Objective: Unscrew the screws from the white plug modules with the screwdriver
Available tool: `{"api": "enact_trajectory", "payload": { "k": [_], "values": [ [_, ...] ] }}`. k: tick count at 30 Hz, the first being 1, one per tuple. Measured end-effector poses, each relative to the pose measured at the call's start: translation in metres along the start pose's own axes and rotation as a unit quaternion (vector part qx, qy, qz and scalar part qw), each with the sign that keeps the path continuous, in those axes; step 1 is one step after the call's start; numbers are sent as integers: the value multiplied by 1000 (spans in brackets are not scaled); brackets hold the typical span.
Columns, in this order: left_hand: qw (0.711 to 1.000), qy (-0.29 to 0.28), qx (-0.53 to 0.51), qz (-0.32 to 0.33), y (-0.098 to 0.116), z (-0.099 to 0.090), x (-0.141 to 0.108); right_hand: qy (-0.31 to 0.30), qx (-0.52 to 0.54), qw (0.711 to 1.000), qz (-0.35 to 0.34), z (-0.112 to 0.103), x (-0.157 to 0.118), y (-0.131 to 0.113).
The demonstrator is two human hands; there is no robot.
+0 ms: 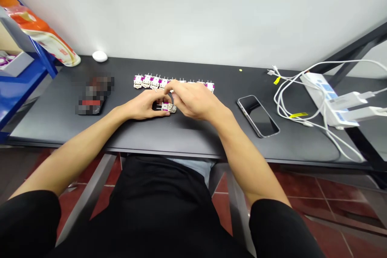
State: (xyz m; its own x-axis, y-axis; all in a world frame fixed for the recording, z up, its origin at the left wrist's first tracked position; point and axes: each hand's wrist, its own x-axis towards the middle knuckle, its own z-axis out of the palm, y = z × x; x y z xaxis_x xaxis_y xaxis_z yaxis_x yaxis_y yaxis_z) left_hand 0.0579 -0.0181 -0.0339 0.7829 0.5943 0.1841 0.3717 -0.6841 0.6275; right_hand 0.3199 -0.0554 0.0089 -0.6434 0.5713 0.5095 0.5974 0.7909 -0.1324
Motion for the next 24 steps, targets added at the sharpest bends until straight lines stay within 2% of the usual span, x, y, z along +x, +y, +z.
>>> {"api": "enact_trajectory", "payload": {
  "k": [5, 10, 13, 16, 19, 24],
  "values": [
    [1000, -5, 3, 1, 0, 1, 0, 2, 16, 999, -32, -1, 0, 2],
    [1000, 12, -12, 2, -2, 4, 0, -14, -15, 996, -82, -3, -2, 6],
    [1000, 10, -2, 3, -2, 3, 0, -1, 11, 999, -40, -4, -3, 4],
    [1000, 11, 6, 5, -1, 2, 0, -16, 51, 999, 2, -6, -3, 1],
    [1000, 12, 0, 5, -1, 1, 0, -36, 67, 997, 11, -8, -2, -1],
    [1000, 5, -4, 3, -2, 2, 0, -38, 29, 999, 24, -9, 0, -2]
  ]
}}
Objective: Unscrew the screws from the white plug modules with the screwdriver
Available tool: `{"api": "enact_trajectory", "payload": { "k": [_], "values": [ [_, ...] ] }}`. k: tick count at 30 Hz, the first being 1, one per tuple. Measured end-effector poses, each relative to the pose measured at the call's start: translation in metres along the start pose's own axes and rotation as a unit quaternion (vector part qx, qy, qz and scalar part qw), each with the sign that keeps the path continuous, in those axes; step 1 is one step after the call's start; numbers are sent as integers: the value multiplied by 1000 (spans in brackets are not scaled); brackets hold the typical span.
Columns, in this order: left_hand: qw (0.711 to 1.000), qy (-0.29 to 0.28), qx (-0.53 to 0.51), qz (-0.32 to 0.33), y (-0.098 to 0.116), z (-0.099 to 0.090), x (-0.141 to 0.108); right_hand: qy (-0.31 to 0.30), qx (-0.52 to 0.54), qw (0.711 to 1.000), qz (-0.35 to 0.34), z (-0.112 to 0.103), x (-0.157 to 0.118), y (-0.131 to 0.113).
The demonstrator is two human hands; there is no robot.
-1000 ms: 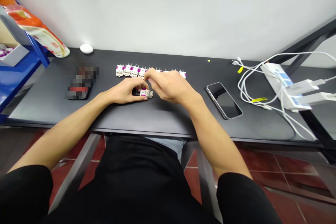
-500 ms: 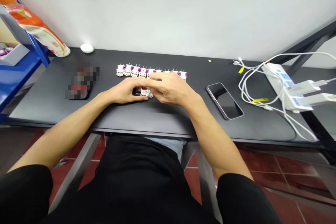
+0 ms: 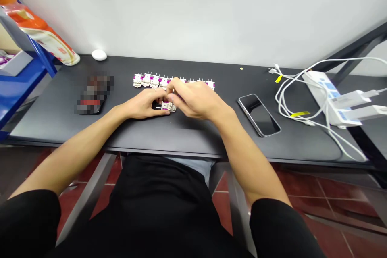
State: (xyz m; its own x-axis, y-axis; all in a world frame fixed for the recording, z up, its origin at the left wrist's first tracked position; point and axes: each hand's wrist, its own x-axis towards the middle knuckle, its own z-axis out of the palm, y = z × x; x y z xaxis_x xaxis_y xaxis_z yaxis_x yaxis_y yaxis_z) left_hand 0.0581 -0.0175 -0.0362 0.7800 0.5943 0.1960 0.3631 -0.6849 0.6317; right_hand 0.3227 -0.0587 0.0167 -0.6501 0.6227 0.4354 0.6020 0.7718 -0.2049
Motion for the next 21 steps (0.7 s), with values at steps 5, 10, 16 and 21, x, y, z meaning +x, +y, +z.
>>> {"api": "enact_trajectory", "payload": {
  "k": [5, 10, 16, 21],
  "values": [
    [1000, 0, 1, -1, 1, 0, 0, 10, 10, 1000, -20, -2, 1, 1],
    [1000, 1, -4, 3, 1, 0, 0, 7, 6, 1000, -29, -3, 1, 0],
    [1000, 7, 7, -4, 0, 0, 0, 4, 6, 1000, 20, 0, 0, 3],
    [1000, 5, 4, 0, 0, 0, 0, -3, 25, 1000, 0, -2, -1, 3]
  ]
}}
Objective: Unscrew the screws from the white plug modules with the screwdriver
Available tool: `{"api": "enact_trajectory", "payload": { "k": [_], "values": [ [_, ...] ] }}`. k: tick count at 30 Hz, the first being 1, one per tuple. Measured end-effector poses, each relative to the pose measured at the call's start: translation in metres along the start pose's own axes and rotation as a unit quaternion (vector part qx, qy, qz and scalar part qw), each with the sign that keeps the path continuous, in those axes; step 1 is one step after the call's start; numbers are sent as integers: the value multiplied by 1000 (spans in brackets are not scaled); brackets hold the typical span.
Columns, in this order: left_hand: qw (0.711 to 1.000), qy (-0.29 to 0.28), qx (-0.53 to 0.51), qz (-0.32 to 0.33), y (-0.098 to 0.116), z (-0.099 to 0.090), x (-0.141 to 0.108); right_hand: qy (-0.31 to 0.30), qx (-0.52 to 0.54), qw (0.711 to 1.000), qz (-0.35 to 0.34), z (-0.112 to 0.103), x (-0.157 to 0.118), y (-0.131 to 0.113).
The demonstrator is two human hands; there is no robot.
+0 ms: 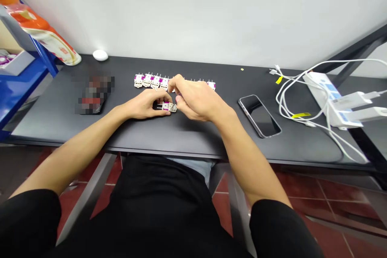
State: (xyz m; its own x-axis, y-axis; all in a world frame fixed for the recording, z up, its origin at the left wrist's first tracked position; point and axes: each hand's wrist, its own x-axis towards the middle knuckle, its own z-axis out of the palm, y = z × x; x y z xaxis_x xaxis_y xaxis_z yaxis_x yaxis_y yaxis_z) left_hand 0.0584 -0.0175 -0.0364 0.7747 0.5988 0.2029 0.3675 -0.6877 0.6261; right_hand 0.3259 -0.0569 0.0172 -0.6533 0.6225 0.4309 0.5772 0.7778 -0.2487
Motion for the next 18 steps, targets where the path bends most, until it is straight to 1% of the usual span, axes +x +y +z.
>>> {"api": "enact_trajectory", "payload": {
  "k": [5, 7, 10, 13, 18],
  "values": [
    [1000, 3, -10, 10, 0, 0, 0, -11, -52, 998, 22, 0, 1, -2],
    [1000, 0, -11, 9, 0, -1, 0, -3, -51, 999, 18, 1, 1, -2],
    [1000, -4, -6, 5, 0, -1, 0, 18, -33, 999, -9, 1, 1, -2],
    [1000, -2, -4, 4, -1, 0, 0, 20, -23, 999, -28, 2, 0, -2],
    [1000, -1, -5, 8, -1, 0, 0, 18, -43, 999, -9, 4, 0, 1]
  ]
}}
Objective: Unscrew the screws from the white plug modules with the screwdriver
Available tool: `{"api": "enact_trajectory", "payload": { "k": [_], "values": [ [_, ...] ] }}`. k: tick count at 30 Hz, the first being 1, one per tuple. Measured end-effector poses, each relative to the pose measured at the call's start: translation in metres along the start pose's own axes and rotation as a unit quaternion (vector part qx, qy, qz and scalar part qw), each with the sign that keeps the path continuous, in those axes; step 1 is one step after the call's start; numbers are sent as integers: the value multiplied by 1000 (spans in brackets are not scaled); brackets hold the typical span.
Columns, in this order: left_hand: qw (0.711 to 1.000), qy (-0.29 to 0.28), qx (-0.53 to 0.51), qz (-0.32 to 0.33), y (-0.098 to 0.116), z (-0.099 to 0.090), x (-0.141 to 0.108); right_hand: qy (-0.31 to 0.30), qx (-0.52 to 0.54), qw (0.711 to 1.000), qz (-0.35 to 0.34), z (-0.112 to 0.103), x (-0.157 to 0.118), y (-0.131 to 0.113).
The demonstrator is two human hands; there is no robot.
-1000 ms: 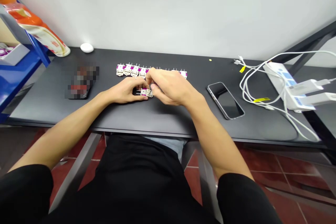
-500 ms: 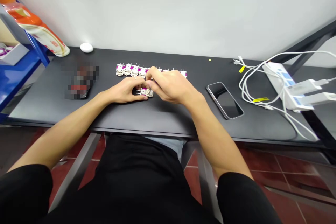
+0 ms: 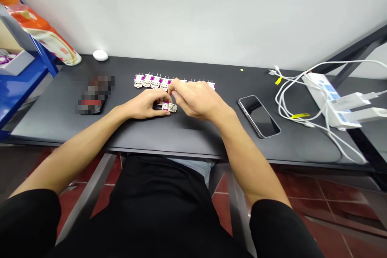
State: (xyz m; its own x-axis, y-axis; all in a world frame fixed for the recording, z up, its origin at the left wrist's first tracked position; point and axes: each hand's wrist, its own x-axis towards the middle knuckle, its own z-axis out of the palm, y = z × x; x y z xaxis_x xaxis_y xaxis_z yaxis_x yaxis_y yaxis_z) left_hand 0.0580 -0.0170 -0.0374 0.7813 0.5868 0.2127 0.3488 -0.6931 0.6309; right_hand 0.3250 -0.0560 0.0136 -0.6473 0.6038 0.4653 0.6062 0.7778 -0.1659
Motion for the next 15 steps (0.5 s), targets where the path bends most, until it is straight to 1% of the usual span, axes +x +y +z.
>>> {"api": "enact_trajectory", "payload": {
  "k": [4, 6, 8, 12, 15],
  "values": [
    [1000, -5, 1, -11, 2, -1, 0, 11, 20, 999, -24, -2, 0, -1],
    [1000, -5, -2, -13, 3, -1, 0, 7, 21, 999, -34, -4, 0, -1],
    [1000, -3, -5, -9, 2, -1, 0, 2, 13, 1000, -29, -4, 1, -2],
    [1000, -1, 1, -2, 0, 0, 0, -9, -8, 1000, 11, -2, 1, -2],
    [1000, 0, 8, -2, -1, 0, -1, -3, -8, 1000, 2, -1, 1, -2]
  ]
}}
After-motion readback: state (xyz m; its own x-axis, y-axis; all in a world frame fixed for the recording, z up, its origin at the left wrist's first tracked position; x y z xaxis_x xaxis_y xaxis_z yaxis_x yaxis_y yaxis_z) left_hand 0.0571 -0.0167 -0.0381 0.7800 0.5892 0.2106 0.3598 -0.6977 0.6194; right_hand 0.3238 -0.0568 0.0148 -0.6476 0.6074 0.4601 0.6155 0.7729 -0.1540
